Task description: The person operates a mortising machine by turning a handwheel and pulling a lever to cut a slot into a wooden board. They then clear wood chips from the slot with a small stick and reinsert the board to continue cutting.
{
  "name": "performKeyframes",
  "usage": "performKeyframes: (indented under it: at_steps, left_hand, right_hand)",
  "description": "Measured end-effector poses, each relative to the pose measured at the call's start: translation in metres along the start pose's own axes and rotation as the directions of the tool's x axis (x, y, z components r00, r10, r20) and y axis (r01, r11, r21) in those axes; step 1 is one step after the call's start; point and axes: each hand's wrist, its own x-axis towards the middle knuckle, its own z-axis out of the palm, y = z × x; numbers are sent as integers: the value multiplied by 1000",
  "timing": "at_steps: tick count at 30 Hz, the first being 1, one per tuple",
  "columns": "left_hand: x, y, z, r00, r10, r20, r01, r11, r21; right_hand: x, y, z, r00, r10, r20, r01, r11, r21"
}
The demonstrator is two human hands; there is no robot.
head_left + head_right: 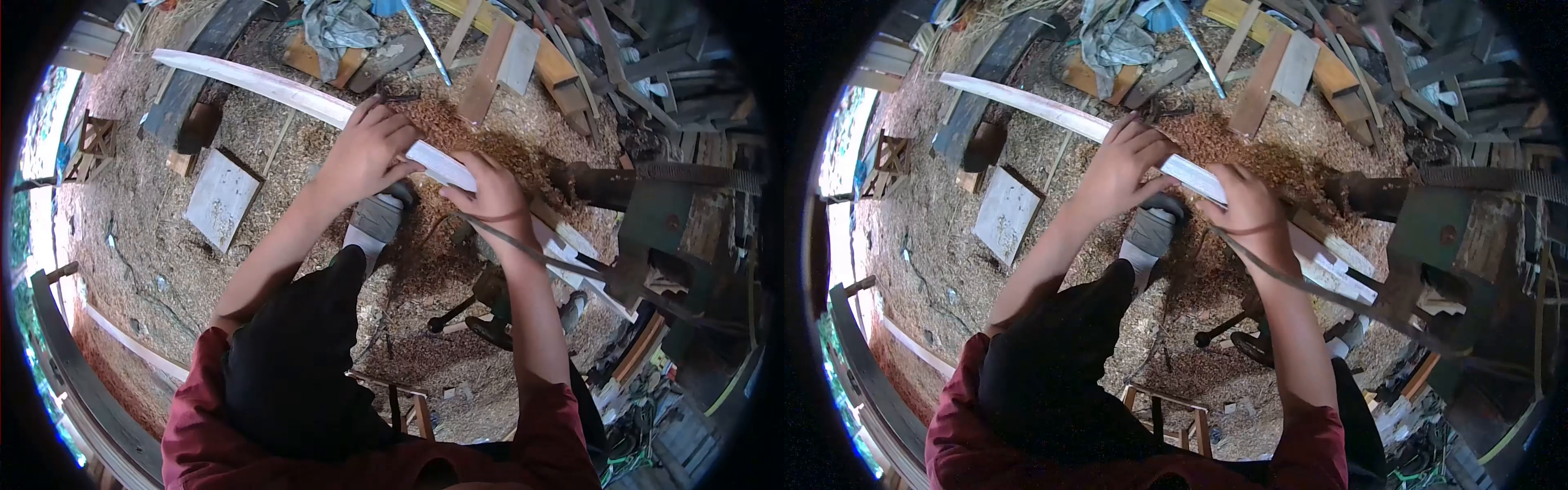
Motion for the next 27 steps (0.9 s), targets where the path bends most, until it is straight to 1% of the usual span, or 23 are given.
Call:
performKeyframes:
  at_steps: [1, 2, 4, 5, 6, 8, 9, 13, 15, 19, 22, 24, 25, 26, 27]
  left_hand:
    - [-3, -5, -3, 1000, 6, 10, -7, 997, 78]
    - [-5, -7, -2, 1000, -1, 12, 0, 996, 88]
    - [-3, -4, 0, 1000, 0, 26, 0, 1000, 19]
    - [-3, -5, -2, 998, -26, 53, 27, 1000, -15]
    - [-3, -6, -2, 998, -31, 49, 31, 999, -4]
    - [-4, -7, 1, 1000, -12, -1, 12, 1000, -18]
    - [-4, -7, 0, 1000, -14, -7, 14, 1000, -12]
    - [-7, -9, 2, 1000, -31, 3, 31, 999, -20]
    - [-8, -10, 2, 1000, -23, -18, 22, 999, -26]
    - [-8, -6, 7, 999, -15, -33, 15, 1000, -8]
    - [-3, 4, 18, 999, 10, -37, -10, 1000, 15]
    - [1, 14, 27, 996, 69, -58, -69, 998, 2]
    - [-1, 16, 26, 1000, 16, -12, -17, 999, -33]
    - [-1, 14, 21, 1000, 28, -6, -28, 998, -57]
    - [-1, 9, 14, 999, 20, -46, -20, 1000, 4]
  right_hand:
    - [7, -3, 6, 998, -60, -11, 60, 998, 32]
    - [7, -4, 7, 998, -69, -9, 69, 997, 40]
    - [3, -4, 8, 999, 17, -43, -12, 994, 109]
    - [-1, -1, 9, 996, -36, -79, 44, 994, 97]
    - [-2, 0, 10, 996, -48, -79, 55, 993, 100]
    - [-3, 1, 12, 998, 9, -69, -4, 997, 73]
    - [-1, -1, 11, 998, 22, -65, -16, 995, 97]
    - [6, -7, 10, 999, 36, -37, -32, 995, 99]
    - [10, -14, 11, 999, 20, -34, -20, 1000, 5]
    - [5, -9, 11, 999, 30, -16, -30, 1000, 4]
    - [-6, -7, 2, 996, 80, -48, -78, 996, 33]
    - [-14, -2, -13, 977, 202, 69, -202, 979, -13]
    - [-18, 7, -8, 985, 170, 39, -170, 985, -9]
    - [-19, 11, -8, 980, 196, 36, -196, 980, -17]
    - [-14, 6, -8, 989, 145, 38, -144, 989, -24]
